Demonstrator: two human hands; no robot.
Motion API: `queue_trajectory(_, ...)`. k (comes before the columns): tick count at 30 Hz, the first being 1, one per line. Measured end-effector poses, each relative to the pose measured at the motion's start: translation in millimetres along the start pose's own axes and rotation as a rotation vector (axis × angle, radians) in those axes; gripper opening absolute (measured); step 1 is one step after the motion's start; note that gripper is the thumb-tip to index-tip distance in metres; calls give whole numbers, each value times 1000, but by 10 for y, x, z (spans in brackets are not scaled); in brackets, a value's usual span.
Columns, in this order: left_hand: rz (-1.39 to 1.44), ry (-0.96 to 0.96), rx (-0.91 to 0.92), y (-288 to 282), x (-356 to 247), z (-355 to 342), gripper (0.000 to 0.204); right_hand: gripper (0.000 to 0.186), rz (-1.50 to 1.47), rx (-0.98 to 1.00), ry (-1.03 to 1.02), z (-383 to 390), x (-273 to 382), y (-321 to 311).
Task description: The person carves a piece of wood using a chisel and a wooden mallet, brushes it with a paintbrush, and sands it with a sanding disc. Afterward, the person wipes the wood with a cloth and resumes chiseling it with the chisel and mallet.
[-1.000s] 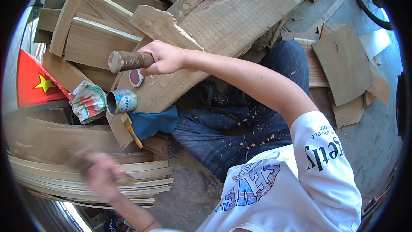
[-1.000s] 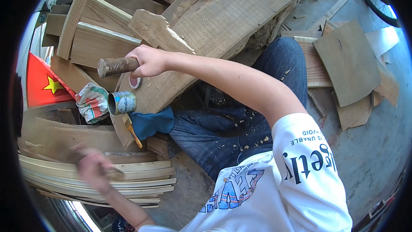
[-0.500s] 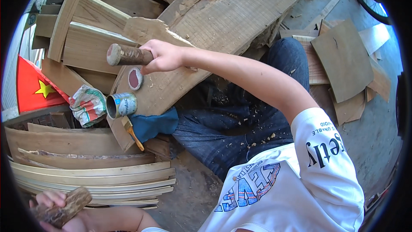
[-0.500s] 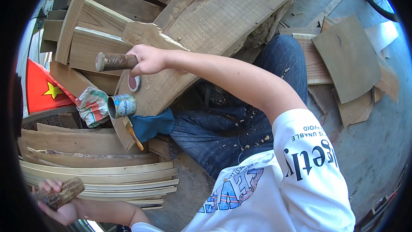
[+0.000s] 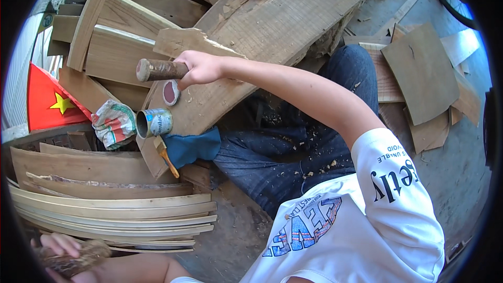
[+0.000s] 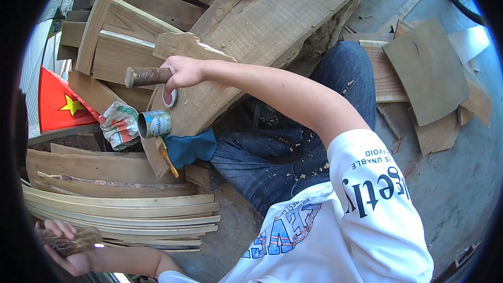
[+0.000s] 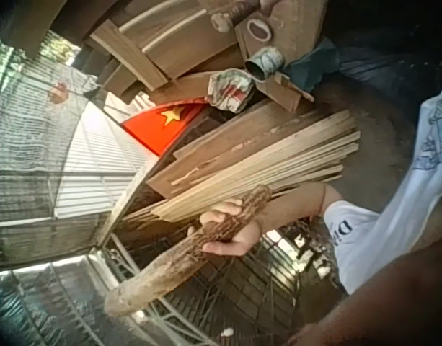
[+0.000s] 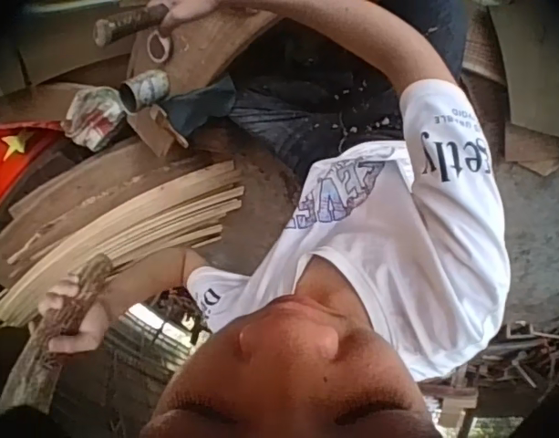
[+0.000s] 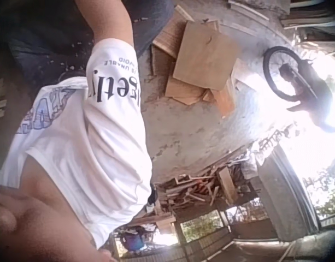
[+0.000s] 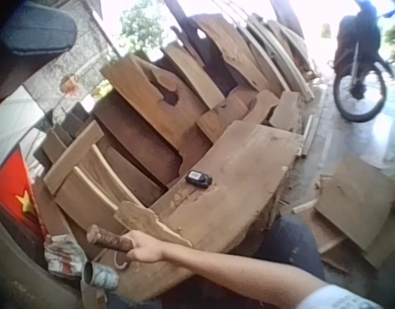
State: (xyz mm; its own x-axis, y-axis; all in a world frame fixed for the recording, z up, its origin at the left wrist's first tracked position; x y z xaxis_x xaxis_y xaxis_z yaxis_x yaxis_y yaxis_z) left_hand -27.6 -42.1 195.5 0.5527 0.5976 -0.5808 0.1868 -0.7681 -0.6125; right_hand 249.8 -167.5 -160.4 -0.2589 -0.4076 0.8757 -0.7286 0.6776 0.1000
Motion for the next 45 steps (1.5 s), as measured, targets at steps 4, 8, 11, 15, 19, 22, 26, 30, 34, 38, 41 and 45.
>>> queue_trajectory(4,338,-158,-367,83,340,73,28,21,17,22,8,-60,82,50)
queue_trajectory(8,-520,-650,240,1380,1267,358,33,23,36,21,72,-11,-89,63)
queue_trajectory(11,-251,-816,231,1111,1128,246,31,27,-17,20,108,-37,-167,96)
queue_trajectory(15,-165,-631,-72,670,846,405,47,25,-68,64,88,-53,-15,193)
queue_trajectory(19,-54,-470,-158,708,846,427,51,22,-113,34,157,-70,-53,39)
queue_trajectory(22,-45,-493,-175,825,1002,523,49,19,-189,10,225,-104,-44,9)
queue_trajectory(26,61,-744,-188,1364,1783,805,37,19,-309,-14,198,-23,-54,-44)
queue_trajectory(30,151,-986,-151,1751,2832,1495,23,19,-330,-7,211,-6,9,-103)
queue_trajectory(34,32,-998,-107,2150,2998,1886,27,16,-240,36,194,-19,40,-83)
queue_trajectory(38,-76,-1021,-78,2317,2981,1903,36,19,-341,16,157,20,132,67)
queue_trajectory(41,-144,-912,-106,2278,2959,1796,56,21,-362,-34,192,44,135,84)
queue_trajectory(45,-91,-851,-166,2316,2989,1862,58,25,-245,-15,197,77,58,20)
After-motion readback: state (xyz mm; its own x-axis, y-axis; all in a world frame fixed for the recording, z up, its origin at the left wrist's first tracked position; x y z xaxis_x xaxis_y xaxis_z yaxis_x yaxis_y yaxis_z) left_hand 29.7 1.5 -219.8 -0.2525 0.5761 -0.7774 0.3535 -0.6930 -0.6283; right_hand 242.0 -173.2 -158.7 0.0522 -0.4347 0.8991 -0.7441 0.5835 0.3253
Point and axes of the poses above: each hand's wrist, its own z-axis away from the middle knuckle, its own y-axis out of the palm, x = y × z, the point moved 4 cm from there along -z, towards the middle knuckle, and after that the axes turned 3 degrees about -z, right-handed, at the moved point
